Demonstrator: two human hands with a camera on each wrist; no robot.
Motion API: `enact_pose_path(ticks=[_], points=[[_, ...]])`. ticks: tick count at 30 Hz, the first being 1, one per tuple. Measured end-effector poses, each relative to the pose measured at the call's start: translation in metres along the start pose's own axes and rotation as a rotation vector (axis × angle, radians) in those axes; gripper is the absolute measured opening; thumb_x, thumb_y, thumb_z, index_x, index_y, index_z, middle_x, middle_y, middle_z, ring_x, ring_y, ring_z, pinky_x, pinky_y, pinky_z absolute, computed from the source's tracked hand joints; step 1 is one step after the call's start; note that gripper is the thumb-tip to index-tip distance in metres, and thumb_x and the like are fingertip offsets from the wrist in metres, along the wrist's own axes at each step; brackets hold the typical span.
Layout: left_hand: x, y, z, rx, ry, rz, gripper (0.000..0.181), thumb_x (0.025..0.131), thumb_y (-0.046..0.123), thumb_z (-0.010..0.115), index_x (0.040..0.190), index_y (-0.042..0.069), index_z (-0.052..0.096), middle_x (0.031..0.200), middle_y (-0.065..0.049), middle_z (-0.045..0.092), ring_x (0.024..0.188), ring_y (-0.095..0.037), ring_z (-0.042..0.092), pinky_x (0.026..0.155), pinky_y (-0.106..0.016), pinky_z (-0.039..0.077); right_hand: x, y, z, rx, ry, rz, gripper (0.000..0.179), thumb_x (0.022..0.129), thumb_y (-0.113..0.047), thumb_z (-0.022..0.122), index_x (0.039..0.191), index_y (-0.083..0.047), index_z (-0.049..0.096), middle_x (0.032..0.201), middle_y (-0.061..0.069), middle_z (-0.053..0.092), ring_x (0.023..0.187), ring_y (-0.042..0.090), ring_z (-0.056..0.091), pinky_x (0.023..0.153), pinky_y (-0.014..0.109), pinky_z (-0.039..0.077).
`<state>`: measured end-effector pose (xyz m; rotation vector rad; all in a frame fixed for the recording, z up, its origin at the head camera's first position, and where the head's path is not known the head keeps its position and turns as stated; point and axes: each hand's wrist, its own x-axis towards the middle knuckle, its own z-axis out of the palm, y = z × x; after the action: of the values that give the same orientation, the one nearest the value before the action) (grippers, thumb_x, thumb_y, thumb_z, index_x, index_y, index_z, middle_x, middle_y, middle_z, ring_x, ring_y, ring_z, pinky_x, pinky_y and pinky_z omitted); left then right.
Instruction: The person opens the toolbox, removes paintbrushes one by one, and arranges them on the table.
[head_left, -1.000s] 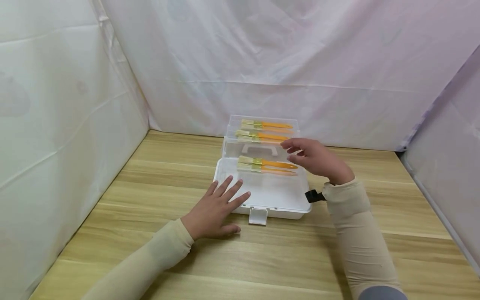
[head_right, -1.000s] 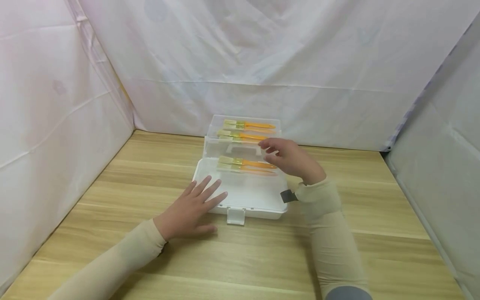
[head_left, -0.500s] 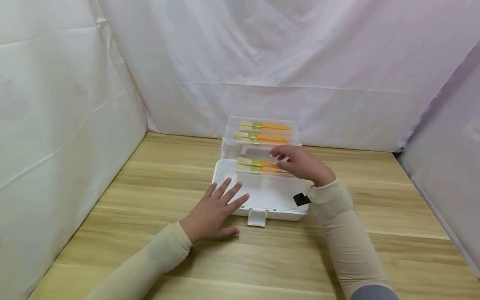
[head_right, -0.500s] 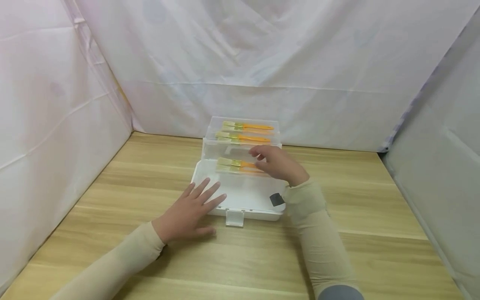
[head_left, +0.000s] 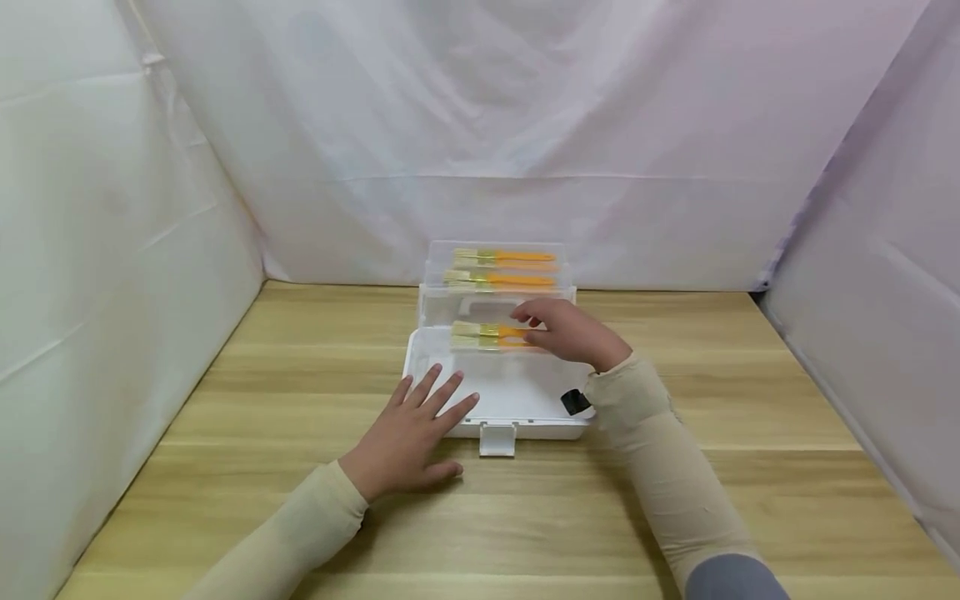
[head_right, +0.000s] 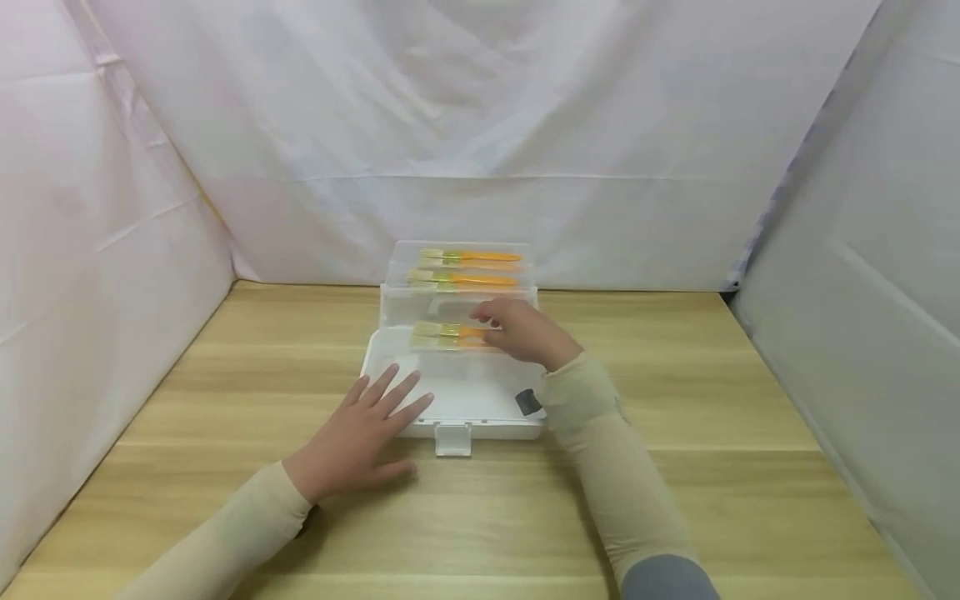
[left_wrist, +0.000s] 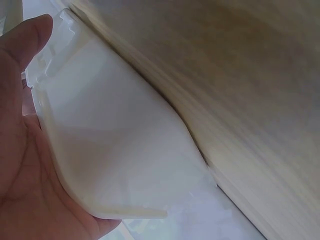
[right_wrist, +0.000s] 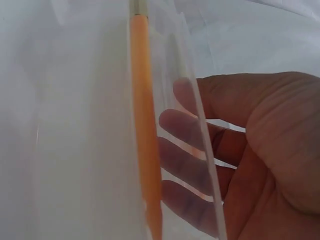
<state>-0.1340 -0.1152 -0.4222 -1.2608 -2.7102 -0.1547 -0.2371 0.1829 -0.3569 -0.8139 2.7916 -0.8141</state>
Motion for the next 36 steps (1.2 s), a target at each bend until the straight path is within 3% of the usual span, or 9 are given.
enact_pose_path(ticks=[11,23,36], points=[[-0.011,-0.006,0.001,0.005,0.069,0.0,0.089,0.081,0.057,0.071,0.155,0.021,0.037,0.16,-0.013,0.03,0.147,-0.042,0.02,0.108,-0.067,0.023,0.012,-0.008,0.006,0.0,-0.019,0.003,0.034,0.095,-0.006,0.063,0.129,-0.004,0.063,0.128,0.012,0.063,0.108,0.026,0.06,0.094,0.043,0.049],[-0.018,-0.011,-0.004,0.004,0.047,-0.037,0.089,0.08,0.056,0.073,0.154,0.021,0.038,0.16,-0.014,0.03,0.146,-0.043,0.021,0.109,-0.067,0.023,0.032,-0.015,0.009,-0.077,-0.077,-0.061,0.035,0.096,-0.009,0.064,0.13,-0.003,0.063,0.125,0.012,0.064,0.109,0.024,0.061,0.094,0.041,0.049],[-0.018,-0.007,-0.01,0.003,0.025,-0.042,0.086,0.083,0.053,0.071,0.156,0.022,0.035,0.161,-0.012,0.027,0.147,-0.041,0.019,0.11,-0.066,0.022,0.035,-0.018,0.008,-0.099,-0.1,-0.038,0.034,0.097,-0.006,0.061,0.13,-0.002,0.063,0.124,0.011,0.065,0.111,0.025,0.06,0.095,0.043,0.048]])
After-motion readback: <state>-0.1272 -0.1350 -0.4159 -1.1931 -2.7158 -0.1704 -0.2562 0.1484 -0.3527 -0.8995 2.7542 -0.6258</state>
